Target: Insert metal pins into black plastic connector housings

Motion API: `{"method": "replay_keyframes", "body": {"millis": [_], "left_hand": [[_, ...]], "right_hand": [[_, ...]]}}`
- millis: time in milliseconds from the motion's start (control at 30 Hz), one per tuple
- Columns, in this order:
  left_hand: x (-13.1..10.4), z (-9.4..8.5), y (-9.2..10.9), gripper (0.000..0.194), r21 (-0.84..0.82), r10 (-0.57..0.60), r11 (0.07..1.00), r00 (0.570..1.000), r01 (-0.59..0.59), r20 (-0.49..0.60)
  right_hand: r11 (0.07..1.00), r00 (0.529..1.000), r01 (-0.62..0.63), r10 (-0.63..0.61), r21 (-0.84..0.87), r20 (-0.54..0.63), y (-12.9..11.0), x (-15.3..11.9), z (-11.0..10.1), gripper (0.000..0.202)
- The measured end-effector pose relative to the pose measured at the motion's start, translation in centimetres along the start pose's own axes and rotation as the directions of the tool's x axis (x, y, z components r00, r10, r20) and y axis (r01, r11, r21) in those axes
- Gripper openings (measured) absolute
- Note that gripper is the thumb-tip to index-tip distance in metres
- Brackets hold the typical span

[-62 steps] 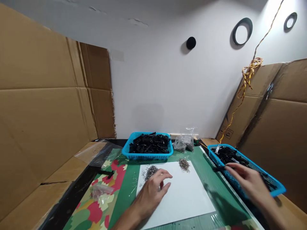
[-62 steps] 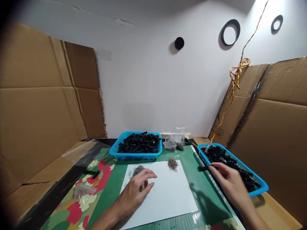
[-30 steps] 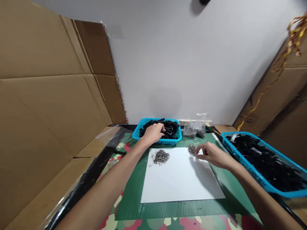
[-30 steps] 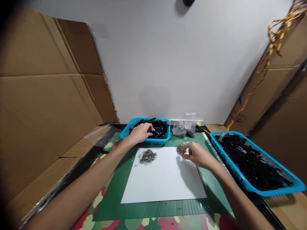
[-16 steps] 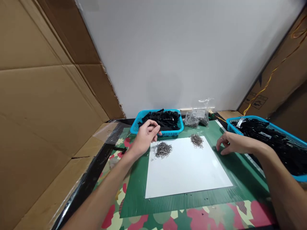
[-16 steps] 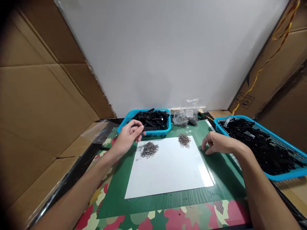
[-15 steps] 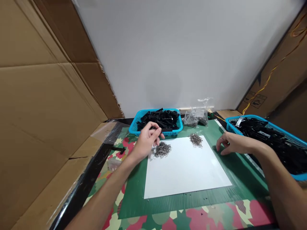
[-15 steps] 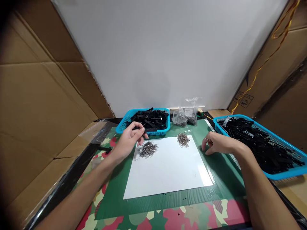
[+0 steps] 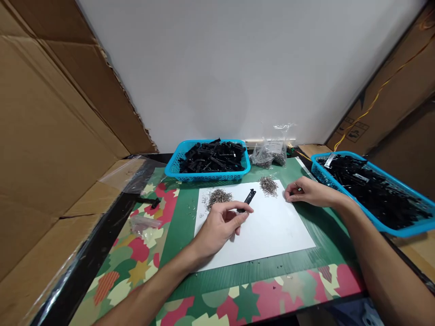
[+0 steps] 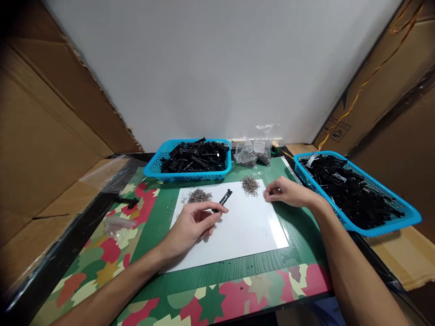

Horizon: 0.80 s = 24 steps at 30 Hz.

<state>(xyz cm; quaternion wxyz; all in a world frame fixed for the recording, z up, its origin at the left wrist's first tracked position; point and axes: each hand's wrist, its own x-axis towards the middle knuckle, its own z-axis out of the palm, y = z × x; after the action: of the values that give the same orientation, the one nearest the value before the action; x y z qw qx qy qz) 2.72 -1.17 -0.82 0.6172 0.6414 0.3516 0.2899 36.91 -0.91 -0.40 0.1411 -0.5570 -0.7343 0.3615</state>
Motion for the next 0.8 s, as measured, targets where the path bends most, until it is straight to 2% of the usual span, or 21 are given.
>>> {"method": "replay_keyframes", "body": {"millis": [133, 267, 333, 400, 500, 567, 667, 800], "left_hand": [[-0.2, 0.4, -0.4, 0.017, 0.067, 0.031, 0.997, 0.999, -0.032, 0.013], [0.0, 0.4, -0.2, 0.018, 0.189, 0.082, 0.978, 0.996, -0.084, 0.016], [0.1, 0.4, -0.1, 0.018, 0.231, 0.104, 0.967, 0.994, -0.105, 0.018], [0.0, 0.4, 0.0, 0.019, 0.253, 0.114, 0.961, 0.993, -0.114, 0.018], [-0.1, 0.4, -0.1, 0.019, 0.257, 0.111, 0.960, 0.994, -0.110, 0.012], [-0.2, 0.5, -0.3, 0.020, 0.254, 0.090, 0.963, 0.996, -0.090, 0.011], [-0.3, 0.6, -0.6, 0.021, 0.249, 0.050, 0.967, 0.999, -0.052, 0.013], [-0.4, 0.6, -0.8, 0.022, 0.242, 0.033, 0.970, 0.999, -0.034, 0.008]], "right_hand": [[0.996, 0.996, -0.053, 0.047, -0.072, -0.076, -0.2, -0.4, -0.6, 0.038], [0.979, 0.988, -0.155, 0.152, -0.136, -0.028, -0.1, -2.4, -1.9, 0.031], [0.971, 0.981, -0.195, 0.192, -0.139, -0.033, 0.1, -3.6, -1.8, 0.029], [0.965, 0.967, -0.237, 0.224, -0.109, -0.119, 0.4, -4.9, -1.0, 0.032], [0.960, 0.919, -0.279, 0.266, -0.002, -0.290, 1.0, -6.2, 1.1, 0.042], [0.958, 0.894, -0.280, 0.281, 0.056, -0.348, 1.2, -6.7, 2.6, 0.046], [0.965, 0.892, -0.251, 0.262, 0.079, -0.369, 1.2, -6.9, 4.0, 0.044], [0.979, 0.919, -0.200, 0.197, 0.025, -0.341, 0.6, -6.9, 4.4, 0.039]]}}
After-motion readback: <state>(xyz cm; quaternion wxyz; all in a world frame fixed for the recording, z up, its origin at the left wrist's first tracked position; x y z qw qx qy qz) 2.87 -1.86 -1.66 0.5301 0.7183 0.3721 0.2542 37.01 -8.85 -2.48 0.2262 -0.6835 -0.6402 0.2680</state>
